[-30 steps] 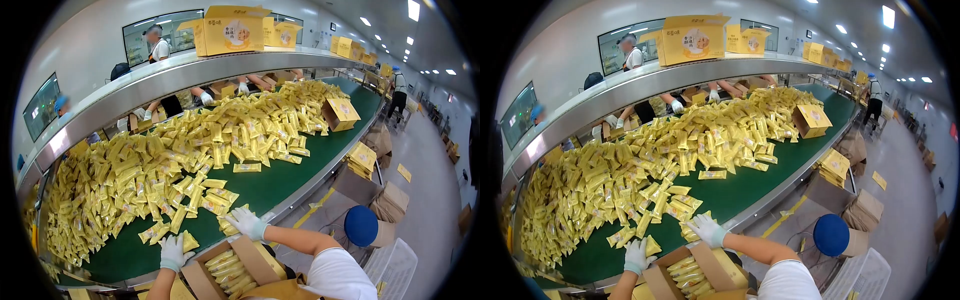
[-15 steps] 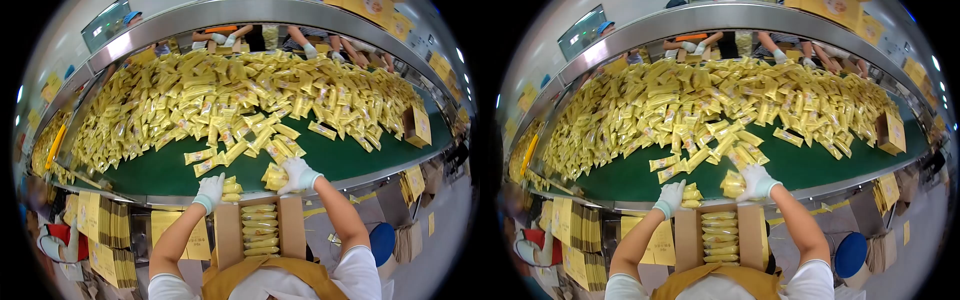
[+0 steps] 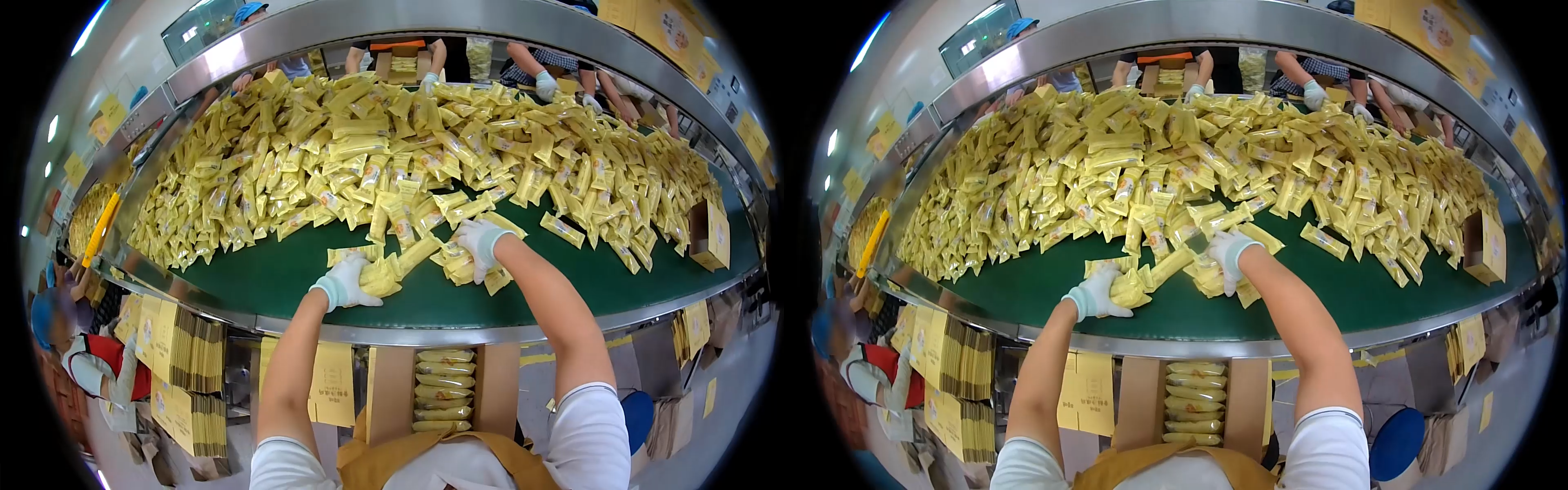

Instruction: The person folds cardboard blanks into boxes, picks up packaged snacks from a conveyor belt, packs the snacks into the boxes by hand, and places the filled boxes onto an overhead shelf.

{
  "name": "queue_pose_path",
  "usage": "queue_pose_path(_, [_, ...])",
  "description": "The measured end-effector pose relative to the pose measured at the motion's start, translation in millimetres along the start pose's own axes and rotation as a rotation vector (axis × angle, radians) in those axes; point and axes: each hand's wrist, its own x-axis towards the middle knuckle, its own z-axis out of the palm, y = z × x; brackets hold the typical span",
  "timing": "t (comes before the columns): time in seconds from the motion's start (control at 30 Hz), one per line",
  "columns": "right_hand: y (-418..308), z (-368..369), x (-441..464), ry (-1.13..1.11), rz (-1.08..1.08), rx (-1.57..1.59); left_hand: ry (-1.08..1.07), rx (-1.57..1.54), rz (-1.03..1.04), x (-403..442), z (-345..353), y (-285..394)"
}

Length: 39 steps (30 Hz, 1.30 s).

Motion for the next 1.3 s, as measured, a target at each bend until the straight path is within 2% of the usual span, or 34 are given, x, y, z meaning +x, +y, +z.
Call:
queue_pose_path(0.1, [-6,1,-10,0.027,0.018,0.057,-0.135,0.106,-0.044,-7,-16,32])
queue_pose_path(0.2, [-12,13,-22,0.121,0.057,0.013,-0.147,0.189,-0.078,-11,-13,46])
queue_pose_path(0.27, [-16,14,-33,0.210,0.061,-0.042,-0.030,0.271,-0.010,-13,4,41])
queue_pose_path(0.3, [-18,14,-38,0.177,0.086,-0.045,0.029,0.311,0.022,-16,8,44])
queue_pose_path(0.37, [-24,10,-44,0.118,0.133,-0.051,-0.035,0.258,-0.029,-16,8,47])
queue_pose_path(0.43, [-36,8,-63,0.227,0.128,-0.024,-0.065,0.254,-0.063,-19,5,54])
queue_pose_path(0.47, [-44,10,-76,0.280,0.127,-0.007,0.003,0.297,-0.042,-22,9,52])
queue_pose_path(0.5, [-55,15,-89,0.389,0.119,0.084,0.073,0.339,-0.019,-25,17,50])
queue_pose_path(0.6, [-71,45,-110,0.267,0.044,0.469,0.231,0.408,0.034,-26,38,43])
queue_pose_path(0.63, [-78,53,-113,0.146,0.087,0.524,0.276,0.425,0.051,-26,41,41])
queue_pose_path(0.73, [-77,71,-109,0.152,0.155,0.526,0.045,0.351,-0.059,-27,24,55])
queue_pose_path(0.9, [-97,90,-106,0.391,0.293,0.223,0.157,0.266,-0.165,-42,30,71])
queue_pose_path(1.0, [-94,99,-107,0.437,0.300,0.254,0.150,0.299,-0.204,-43,32,73])
queue_pose_path(1.13, [-86,85,-116,0.367,0.287,0.351,0.165,0.305,-0.175,-42,38,65])
queue_pose_path(1.17, [-84,72,-125,0.347,0.343,0.409,0.196,0.291,-0.159,-43,40,62])
queue_pose_path(1.2, [-84,64,-134,0.426,0.359,0.397,0.228,0.276,-0.143,-45,41,59])
queue_pose_path(1.27, [-82,52,-155,0.580,0.391,0.370,0.347,0.042,-0.162,-50,40,52])
queue_pose_path(1.3, [-87,40,-170,0.693,0.335,0.360,0.402,-0.075,-0.168,-54,41,46])
